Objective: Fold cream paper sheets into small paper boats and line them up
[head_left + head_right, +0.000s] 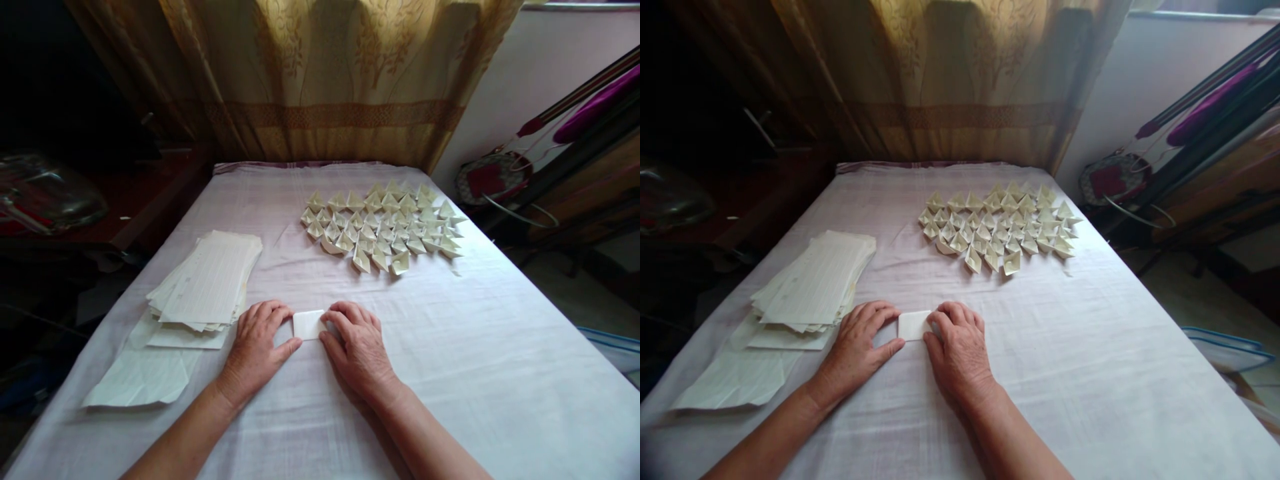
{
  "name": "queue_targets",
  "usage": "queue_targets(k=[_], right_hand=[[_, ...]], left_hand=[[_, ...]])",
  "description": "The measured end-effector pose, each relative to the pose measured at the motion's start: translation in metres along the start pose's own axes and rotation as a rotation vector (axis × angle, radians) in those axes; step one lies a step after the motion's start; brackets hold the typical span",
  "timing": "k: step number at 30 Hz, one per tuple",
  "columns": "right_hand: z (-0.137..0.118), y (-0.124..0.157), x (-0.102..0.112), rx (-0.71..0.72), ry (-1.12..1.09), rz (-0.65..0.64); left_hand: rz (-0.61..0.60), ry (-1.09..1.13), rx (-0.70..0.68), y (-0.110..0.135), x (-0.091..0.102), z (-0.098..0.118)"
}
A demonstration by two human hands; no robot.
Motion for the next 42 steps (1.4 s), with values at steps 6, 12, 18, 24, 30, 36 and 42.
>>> queue_targets(k=[6,12,18,24,30,36,42], right_hand=[[0.002,0.001,-0.001,0.005,0.000,0.018],[0.002,0.002,-0.003,0.049,0.013,0.141],[-0.010,0.001,0.004,0.141,0.107,0.269],[-0.027,0.005,0.017,0.281,0.141,0.312],[-0.017,-0.001,0.019,0.260,0.138,0.225],[-0.004,-0.003,0.010,0.277,0.120,0.090],[-0.006,0.000,0.009,0.274,0.076,0.032]], left_hand=[[0.044,0.009,-0.029,0.004,0.000,0.001],[0.101,0.055,-0.102,0.005,0.001,0.007],[0.127,0.058,-0.145,0.003,0.006,0.015],[0.178,-0.047,-0.327,0.006,0.015,0.031],[0.025,-0.022,-0.274,0.004,0.009,0.028],[-0.030,-0.041,-0.250,0.005,0.003,0.018],[-0.048,-0.025,-0.242,0.006,-0.002,0.012]])
Point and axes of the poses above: each hand's wrist, its own y-axis away from the middle knuckle, its own x-axis out of the back of the hand, z = x × y, the point moved 4 cm from there along -y, towards the middle knuckle, and after that the axes turned 8 degrees about y, right-handed, at the moved point
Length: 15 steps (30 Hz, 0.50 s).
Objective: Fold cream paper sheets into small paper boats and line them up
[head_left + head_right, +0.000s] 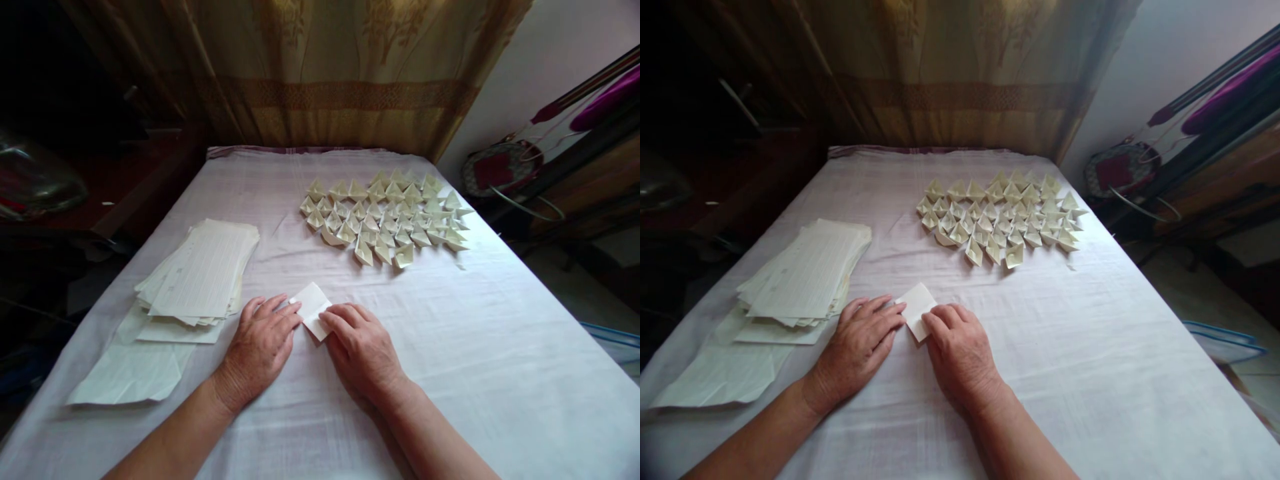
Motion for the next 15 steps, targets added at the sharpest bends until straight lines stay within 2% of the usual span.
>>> queue_targets(k=[7,15], right_hand=[[-0.0044,0.0022,0.0032,0.011,0.069,0.052],[-0.0058,0.0002,0.0028,0.045,-0.047,0.058]], left_hand=[[-0.041,0.026,0.027,0.0017,-0.0002,-0.0036],[-0.072,0.014,0.009,0.0004,0.0016,-0.0051]])
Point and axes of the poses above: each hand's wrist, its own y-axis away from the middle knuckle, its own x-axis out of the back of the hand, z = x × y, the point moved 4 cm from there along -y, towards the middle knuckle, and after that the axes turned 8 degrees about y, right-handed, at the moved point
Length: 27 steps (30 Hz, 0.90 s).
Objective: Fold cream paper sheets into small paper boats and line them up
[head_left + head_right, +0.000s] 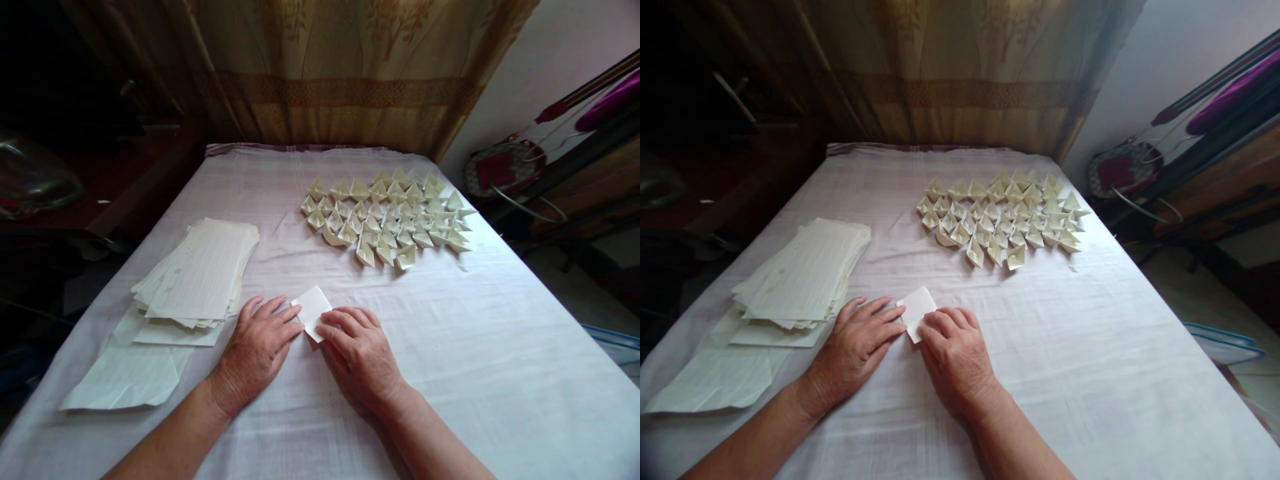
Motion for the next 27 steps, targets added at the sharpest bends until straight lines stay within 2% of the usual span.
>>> queue_targets(k=[4,7,12,17,22,27], right_hand=[[0.002,-0.006,0.000,0.017,-0.072,-0.025],[0.011,-0.019,-0.005,0.025,-0.115,-0.110],[0.035,-0.046,-0.023,-0.122,-0.200,-0.312],[0.039,-0.059,-0.036,-0.182,-0.204,-0.352],[0.035,-0.059,-0.040,-0.194,-0.155,-0.348],[0.034,-0.061,-0.041,-0.166,-0.121,-0.387]], left_hand=[[-0.006,0.026,-0.008,-0.001,0.001,-0.002],[-0.022,0.054,-0.002,-0.001,0.001,-0.006],[-0.039,0.034,-0.026,0.000,0.002,-0.009],[-0.041,0.031,-0.056,0.000,0.003,-0.006],[0.065,0.020,-0.011,0.004,0.004,-0.004],[0.112,-0.041,-0.021,0.004,0.006,0.001]])
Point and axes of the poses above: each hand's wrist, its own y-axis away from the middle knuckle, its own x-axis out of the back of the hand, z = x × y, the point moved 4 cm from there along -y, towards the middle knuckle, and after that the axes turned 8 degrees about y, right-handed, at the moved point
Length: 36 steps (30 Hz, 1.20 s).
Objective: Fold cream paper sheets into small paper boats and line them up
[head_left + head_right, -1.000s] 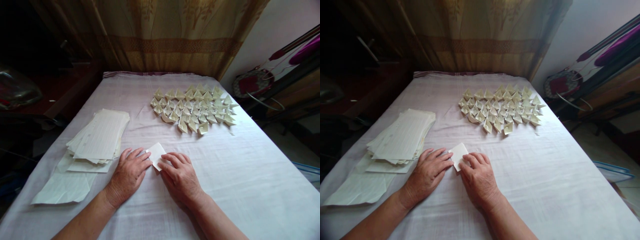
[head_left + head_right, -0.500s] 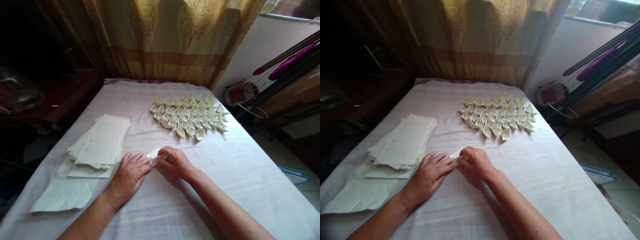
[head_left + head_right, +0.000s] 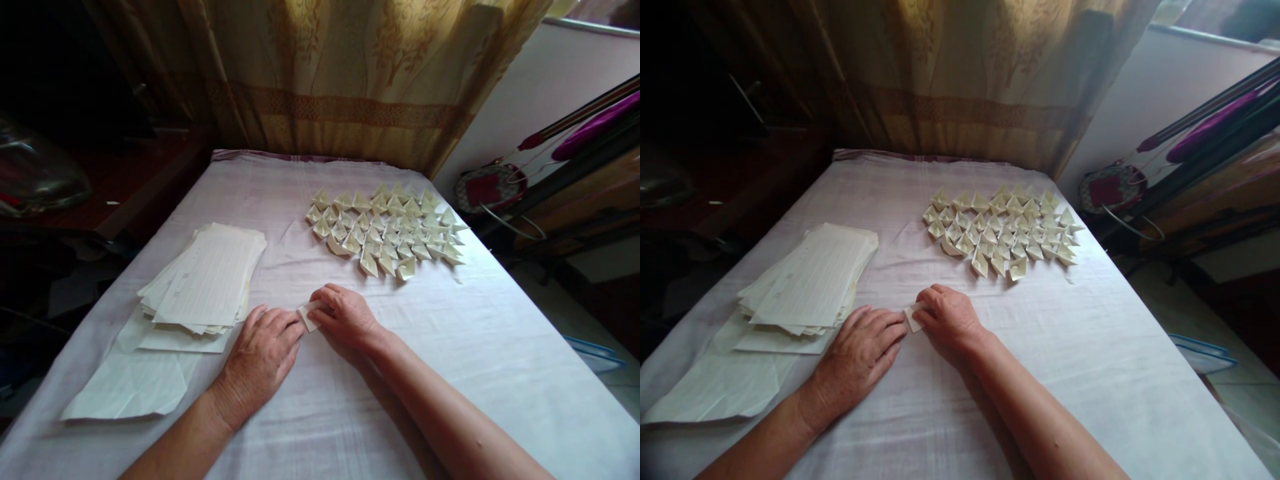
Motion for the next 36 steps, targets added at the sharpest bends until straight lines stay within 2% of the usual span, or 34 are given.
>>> queue_targets(k=[8,19,26,32,36], right_hand=[[-0.002,-0.004,0.003,0.002,0.045,-0.066],[-0.001,-0.005,0.005,-0.031,-0.004,-0.081],[0.000,-0.002,0.002,-0.024,0.023,-0.009],[-0.001,0.010,-0.001,0.054,0.046,0.235],[-0.003,0.016,-0.001,0.118,0.078,0.265]], left_hand=[[-0.083,-0.064,0.008,-0.004,0.000,0.003],[-0.099,-0.082,0.018,-0.003,-0.003,0.003],[-0.088,-0.120,0.023,-0.002,-0.003,0.003],[-0.166,-0.140,0.048,-0.004,-0.002,0.004],[-0.173,-0.152,0.068,-0.007,0.000,0.006]])
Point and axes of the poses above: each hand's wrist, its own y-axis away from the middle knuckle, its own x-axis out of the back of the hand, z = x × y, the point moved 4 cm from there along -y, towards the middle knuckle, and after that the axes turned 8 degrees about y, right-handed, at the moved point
